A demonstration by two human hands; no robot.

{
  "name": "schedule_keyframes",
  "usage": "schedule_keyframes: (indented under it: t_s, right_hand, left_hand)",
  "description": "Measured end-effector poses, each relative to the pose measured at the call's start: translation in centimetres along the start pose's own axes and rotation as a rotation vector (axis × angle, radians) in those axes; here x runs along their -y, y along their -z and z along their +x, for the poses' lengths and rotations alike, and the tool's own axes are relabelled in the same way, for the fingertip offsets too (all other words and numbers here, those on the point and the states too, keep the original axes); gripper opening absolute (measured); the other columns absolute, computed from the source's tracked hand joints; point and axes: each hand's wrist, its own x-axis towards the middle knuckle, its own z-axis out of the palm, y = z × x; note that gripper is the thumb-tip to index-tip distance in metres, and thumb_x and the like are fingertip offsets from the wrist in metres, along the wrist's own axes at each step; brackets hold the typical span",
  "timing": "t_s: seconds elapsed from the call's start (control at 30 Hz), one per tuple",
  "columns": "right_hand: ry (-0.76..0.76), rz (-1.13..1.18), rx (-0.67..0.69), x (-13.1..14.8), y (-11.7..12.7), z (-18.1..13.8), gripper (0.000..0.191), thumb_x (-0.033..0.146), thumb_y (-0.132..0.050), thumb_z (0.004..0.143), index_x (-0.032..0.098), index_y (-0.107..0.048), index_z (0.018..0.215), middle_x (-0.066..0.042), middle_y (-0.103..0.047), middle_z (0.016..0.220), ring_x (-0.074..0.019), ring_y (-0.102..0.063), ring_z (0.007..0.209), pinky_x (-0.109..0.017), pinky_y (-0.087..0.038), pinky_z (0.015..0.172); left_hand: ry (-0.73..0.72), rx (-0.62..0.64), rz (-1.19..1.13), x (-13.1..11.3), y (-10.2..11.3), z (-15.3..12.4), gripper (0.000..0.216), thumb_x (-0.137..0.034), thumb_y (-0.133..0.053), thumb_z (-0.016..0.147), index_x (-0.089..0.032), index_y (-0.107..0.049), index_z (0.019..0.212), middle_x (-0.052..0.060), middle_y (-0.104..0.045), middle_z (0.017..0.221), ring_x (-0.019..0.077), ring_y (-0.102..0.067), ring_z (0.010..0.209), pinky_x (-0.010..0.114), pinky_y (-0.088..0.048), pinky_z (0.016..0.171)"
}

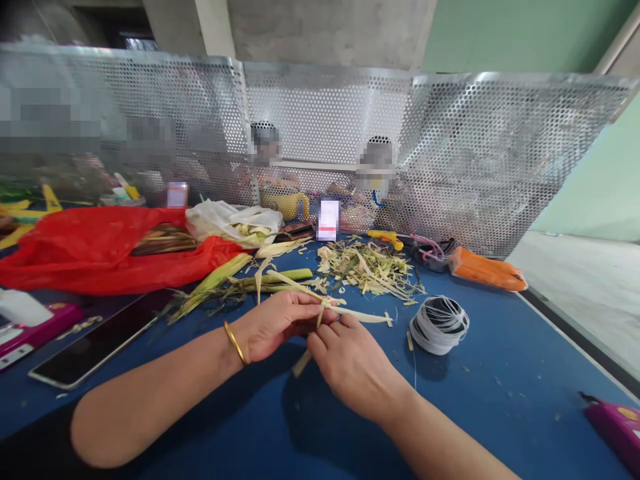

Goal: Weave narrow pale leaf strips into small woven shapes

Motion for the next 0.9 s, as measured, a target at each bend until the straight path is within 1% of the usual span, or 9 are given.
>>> schedule_keyframes:
  t_s: [0.1,0.33,0.53,0.6,0.63,0.7,0.77,0.83,0.9]
  right_hand:
    - [0.007,0.013,-0.027,-0.1,-0.3,0.0,0.025,0.013,-0.039,0.094,0.018,-0.053,0.075,-0.003,-0.058,0.072,-0.0174,-0.05,0.069,-0.033,-0.037,0.072]
    - [0.061,0.103,-0.04,0.5,0.2,0.1,0.03,0.01,-0.033,0.094,0.019,-0.05,0.071,-0.003,-0.054,0.068,-0.0173,-0.047,0.067,-0.037,-0.039,0.087]
    - [0.072,0.147,-0.064,1.0,0.0,0.2,0.03,0.011,-0.032,0.094,0.02,-0.049,0.071,-0.003,-0.055,0.068,-0.0176,-0.049,0.067,-0.038,-0.038,0.087]
    - [0.048,0.143,-0.119,0.8,0.3,0.1,0.029,0.016,-0.034,0.096,0.019,-0.053,0.075,-0.002,-0.056,0.067,-0.0169,-0.05,0.065,-0.034,-0.039,0.08]
    - [0.015,0.128,-0.166,0.6,0.5,0.0,0.026,0.019,-0.036,0.097,0.018,-0.056,0.08,-0.002,-0.057,0.067,-0.0165,-0.05,0.064,-0.033,-0.038,0.074]
    - [-0.127,0.064,-0.274,0.0,1.0,-0.1,0.023,0.025,-0.039,0.098,0.016,-0.06,0.093,-0.002,-0.058,0.068,-0.0169,-0.051,0.063,-0.032,-0.034,0.066]
    - [-0.319,-0.007,-0.324,-0.8,1.2,-0.2,0.025,0.03,-0.041,0.097,0.015,-0.06,0.1,-0.006,-0.061,0.076,-0.0193,-0.054,0.071,-0.032,-0.032,0.066]
    - [-0.436,-0.007,-0.261,-1.5,1.1,-0.3,0.025,0.035,-0.043,0.096,0.017,-0.061,0.092,-0.007,-0.062,0.081,-0.0206,-0.055,0.076,-0.032,-0.032,0.07]
    - [-0.444,0.06,-0.154,-1.8,0.7,-0.3,0.028,0.034,-0.043,0.097,0.019,-0.057,0.077,-0.002,-0.06,0.071,-0.0171,-0.053,0.067,-0.03,-0.032,0.07]
  left_hand:
    - [-0.004,-0.023,-0.05,0.3,-0.1,0.1,0.017,-0.023,-0.08,0.063,-0.011,-0.072,0.073,0.008,-0.071,0.074,0.0127,-0.062,0.07,0.023,-0.046,0.074]
    - [0.003,-0.088,-0.1,1.0,-0.5,0.3,0.015,-0.019,-0.081,0.061,-0.011,-0.071,0.068,0.006,-0.069,0.07,0.0105,-0.059,0.063,0.022,-0.045,0.068]
    - [0.008,-0.073,-0.105,1.5,-0.4,0.5,0.022,-0.019,-0.082,0.06,-0.011,-0.074,0.078,0.006,-0.07,0.073,0.0104,-0.059,0.064,0.021,-0.043,0.065]
    - [0.016,-0.054,-0.075,1.1,-0.2,0.5,0.019,-0.018,-0.079,0.063,-0.011,-0.074,0.08,0.006,-0.07,0.075,0.0107,-0.06,0.066,0.021,-0.044,0.066]
    - [0.011,-0.052,-0.061,0.8,-0.1,0.5,0.018,-0.018,-0.077,0.065,-0.011,-0.074,0.081,0.006,-0.07,0.076,0.0108,-0.061,0.066,0.021,-0.045,0.066]
    - [-0.021,-0.071,-0.049,0.1,0.1,0.3,0.016,-0.018,-0.074,0.069,-0.011,-0.073,0.083,0.006,-0.07,0.075,0.011,-0.061,0.067,0.022,-0.047,0.067]
    - [-0.06,-0.102,-0.041,-0.4,0.2,0.1,0.017,-0.021,-0.072,0.071,-0.012,-0.073,0.085,0.005,-0.068,0.073,0.0116,-0.061,0.066,0.024,-0.048,0.068]
    - [-0.084,-0.133,-0.01,-0.5,0.3,0.0,0.018,-0.025,-0.074,0.071,-0.012,-0.071,0.082,0.004,-0.066,0.07,0.0118,-0.061,0.063,0.025,-0.049,0.066]
    - [-0.1,-0.16,0.043,-0.4,0.3,0.1,0.019,-0.028,-0.076,0.07,-0.012,-0.069,0.078,0.003,-0.065,0.067,0.0118,-0.061,0.06,0.025,-0.049,0.063]
